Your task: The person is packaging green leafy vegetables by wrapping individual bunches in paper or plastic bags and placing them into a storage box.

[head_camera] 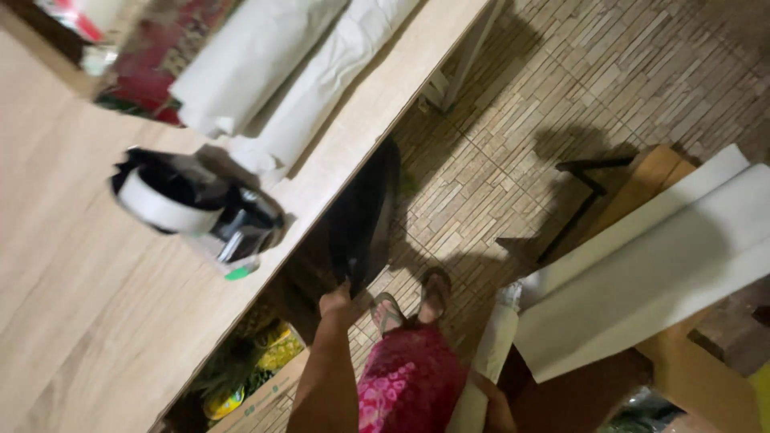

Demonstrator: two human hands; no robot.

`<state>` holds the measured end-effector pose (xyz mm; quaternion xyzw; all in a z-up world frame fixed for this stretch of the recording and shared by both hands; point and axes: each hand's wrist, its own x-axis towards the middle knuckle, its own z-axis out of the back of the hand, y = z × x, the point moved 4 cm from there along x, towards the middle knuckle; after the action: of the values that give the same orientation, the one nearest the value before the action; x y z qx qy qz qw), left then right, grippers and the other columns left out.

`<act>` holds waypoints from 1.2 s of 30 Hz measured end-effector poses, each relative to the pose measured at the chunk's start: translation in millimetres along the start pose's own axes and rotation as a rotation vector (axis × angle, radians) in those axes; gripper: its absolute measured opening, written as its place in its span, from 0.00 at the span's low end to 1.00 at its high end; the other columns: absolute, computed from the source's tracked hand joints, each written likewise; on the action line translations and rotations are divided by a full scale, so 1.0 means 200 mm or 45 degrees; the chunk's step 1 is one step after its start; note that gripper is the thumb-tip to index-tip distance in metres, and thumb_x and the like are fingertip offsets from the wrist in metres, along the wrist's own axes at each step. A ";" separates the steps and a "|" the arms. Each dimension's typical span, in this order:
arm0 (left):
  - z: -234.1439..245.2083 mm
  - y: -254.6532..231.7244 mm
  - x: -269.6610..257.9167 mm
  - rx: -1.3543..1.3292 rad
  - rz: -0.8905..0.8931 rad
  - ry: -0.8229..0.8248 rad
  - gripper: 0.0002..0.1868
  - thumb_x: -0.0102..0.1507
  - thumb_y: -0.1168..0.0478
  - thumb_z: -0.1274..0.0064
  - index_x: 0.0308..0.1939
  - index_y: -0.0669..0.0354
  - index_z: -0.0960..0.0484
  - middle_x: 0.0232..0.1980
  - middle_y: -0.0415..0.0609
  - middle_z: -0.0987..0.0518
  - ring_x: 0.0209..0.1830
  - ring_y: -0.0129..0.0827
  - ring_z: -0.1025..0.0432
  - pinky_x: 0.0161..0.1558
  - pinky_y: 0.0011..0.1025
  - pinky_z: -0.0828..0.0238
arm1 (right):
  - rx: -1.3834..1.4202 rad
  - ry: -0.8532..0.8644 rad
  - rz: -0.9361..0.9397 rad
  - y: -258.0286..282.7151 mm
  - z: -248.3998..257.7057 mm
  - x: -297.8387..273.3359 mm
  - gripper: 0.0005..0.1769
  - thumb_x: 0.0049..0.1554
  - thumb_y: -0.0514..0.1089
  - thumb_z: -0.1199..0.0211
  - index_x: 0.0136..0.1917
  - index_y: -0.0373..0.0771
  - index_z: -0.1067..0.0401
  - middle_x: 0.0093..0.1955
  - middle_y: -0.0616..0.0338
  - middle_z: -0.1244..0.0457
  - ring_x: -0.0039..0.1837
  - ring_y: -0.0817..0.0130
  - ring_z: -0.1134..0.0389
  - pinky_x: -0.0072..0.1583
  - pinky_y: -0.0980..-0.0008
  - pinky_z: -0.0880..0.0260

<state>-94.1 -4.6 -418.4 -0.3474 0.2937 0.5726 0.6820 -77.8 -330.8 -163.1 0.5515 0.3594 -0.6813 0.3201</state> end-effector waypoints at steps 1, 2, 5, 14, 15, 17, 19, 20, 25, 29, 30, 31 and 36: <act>-0.04 0.00 0.00 0.789 -0.519 0.147 0.42 0.55 0.19 0.57 0.57 0.44 0.22 0.48 0.49 0.15 0.53 0.49 0.22 0.52 0.34 0.26 | -0.002 0.015 -0.076 -0.02 0.01 -0.04 0.36 0.54 0.52 0.43 0.75 0.43 0.35 0.66 0.44 0.39 0.66 0.43 0.40 0.68 0.44 0.44; -0.02 0.01 -0.02 0.788 -0.523 0.146 0.42 0.55 0.19 0.57 0.57 0.44 0.22 0.48 0.49 0.15 0.53 0.49 0.22 0.52 0.34 0.26 | -0.001 0.017 -0.073 -0.05 0.10 0.09 0.36 0.54 0.52 0.43 0.75 0.43 0.35 0.66 0.44 0.39 0.66 0.43 0.40 0.68 0.44 0.44; 0.03 -0.01 -0.11 0.847 -0.743 0.133 0.35 0.58 0.22 0.60 0.40 0.45 0.19 0.44 0.55 0.16 0.50 0.56 0.23 0.50 0.44 0.27 | -0.160 0.170 0.045 -0.08 0.28 0.39 0.34 0.52 0.56 0.42 0.67 0.36 0.32 0.57 0.39 0.39 0.58 0.39 0.38 0.61 0.41 0.41; 0.18 0.13 -0.31 -1.004 -0.262 0.003 0.19 0.54 0.73 0.48 0.20 0.43 0.36 0.19 0.38 0.38 0.17 0.24 0.45 0.17 0.27 0.47 | -0.113 0.431 0.498 -0.02 0.41 0.39 0.16 0.53 0.51 0.35 0.49 0.39 0.26 0.39 0.54 0.35 0.40 0.57 0.33 0.45 0.58 0.33; 0.17 0.16 -0.25 -1.063 -0.172 -0.085 0.16 0.53 0.73 0.47 0.25 0.42 0.32 0.24 0.38 0.34 0.23 0.26 0.40 0.24 0.27 0.41 | -0.139 0.348 0.472 -0.01 0.42 0.37 0.21 0.52 0.52 0.35 0.56 0.43 0.26 0.37 0.54 0.38 0.37 0.57 0.36 0.42 0.57 0.35; 0.27 0.05 -0.32 -1.128 -0.083 -0.173 0.16 0.52 0.73 0.45 0.30 0.41 0.27 0.29 0.38 0.30 0.28 0.27 0.34 0.30 0.27 0.35 | -0.170 0.269 0.452 0.02 0.41 0.37 0.27 0.51 0.53 0.35 0.63 0.47 0.27 0.35 0.54 0.40 0.34 0.57 0.39 0.39 0.56 0.37; 0.46 -0.19 -0.66 -1.438 0.438 -0.011 0.35 0.55 0.50 0.33 0.63 0.64 0.22 0.57 0.60 0.19 0.46 0.50 0.22 0.40 0.49 0.19 | -0.160 0.313 0.563 0.04 0.43 0.36 0.23 0.52 0.51 0.35 0.61 0.45 0.25 0.38 0.52 0.36 0.34 0.59 0.36 0.37 0.58 0.36; 0.42 -0.18 -0.61 -1.433 0.445 -0.004 0.35 0.55 0.50 0.33 0.63 0.64 0.22 0.57 0.60 0.19 0.46 0.50 0.22 0.40 0.49 0.19 | -0.158 0.303 0.563 0.04 0.45 0.40 0.23 0.52 0.51 0.35 0.61 0.45 0.25 0.38 0.52 0.36 0.34 0.59 0.36 0.37 0.58 0.36; 0.34 -0.07 -0.38 -0.121 0.106 -0.129 0.27 0.62 0.36 0.47 0.63 0.34 0.19 0.60 0.50 0.18 0.62 0.51 0.25 0.62 0.40 0.32 | -0.151 0.294 0.423 0.00 0.41 0.38 0.27 0.54 0.63 0.36 0.61 0.47 0.27 0.41 0.53 0.37 0.40 0.56 0.36 0.44 0.52 0.33; 0.30 -0.18 -0.23 -0.121 -0.638 -0.489 0.26 0.67 0.40 0.52 0.52 0.56 0.14 0.57 0.57 0.18 0.61 0.55 0.29 0.66 0.39 0.42 | -0.245 0.431 0.665 0.03 0.31 0.26 0.40 0.52 0.76 0.42 0.64 0.46 0.27 0.44 0.54 0.36 0.40 0.63 0.35 0.42 0.62 0.35; 0.33 -0.22 -0.32 -0.802 -0.575 -0.241 0.13 0.68 0.48 0.49 0.40 0.51 0.21 0.41 0.49 0.21 0.44 0.38 0.32 0.53 0.30 0.40 | -0.206 0.371 0.698 0.04 0.27 0.19 0.31 0.56 0.68 0.43 0.64 0.47 0.28 0.42 0.54 0.36 0.39 0.63 0.36 0.41 0.62 0.36; 0.35 -0.28 -0.42 -1.469 -0.477 0.036 0.15 0.70 0.55 0.47 0.28 0.46 0.28 0.24 0.40 0.25 0.27 0.22 0.34 0.41 0.21 0.37 | -0.166 0.311 0.730 0.05 0.23 0.11 0.24 0.60 0.60 0.44 0.63 0.48 0.28 0.41 0.54 0.35 0.37 0.63 0.36 0.39 0.62 0.37; 0.41 -0.35 -0.81 -1.437 -0.188 0.688 0.18 0.73 0.50 0.56 0.30 0.46 0.39 0.16 0.41 0.43 0.12 0.27 0.53 0.16 0.27 0.61 | -0.071 0.429 0.863 0.22 0.16 -0.01 0.28 0.51 0.44 0.42 0.65 0.37 0.32 0.52 0.49 0.36 0.54 0.57 0.37 0.59 0.58 0.41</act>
<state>-53.1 -39.3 -231.2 -0.8057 0.0835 0.4827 0.3330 -57.7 -380.3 -162.1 0.7344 0.2225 -0.4266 0.4787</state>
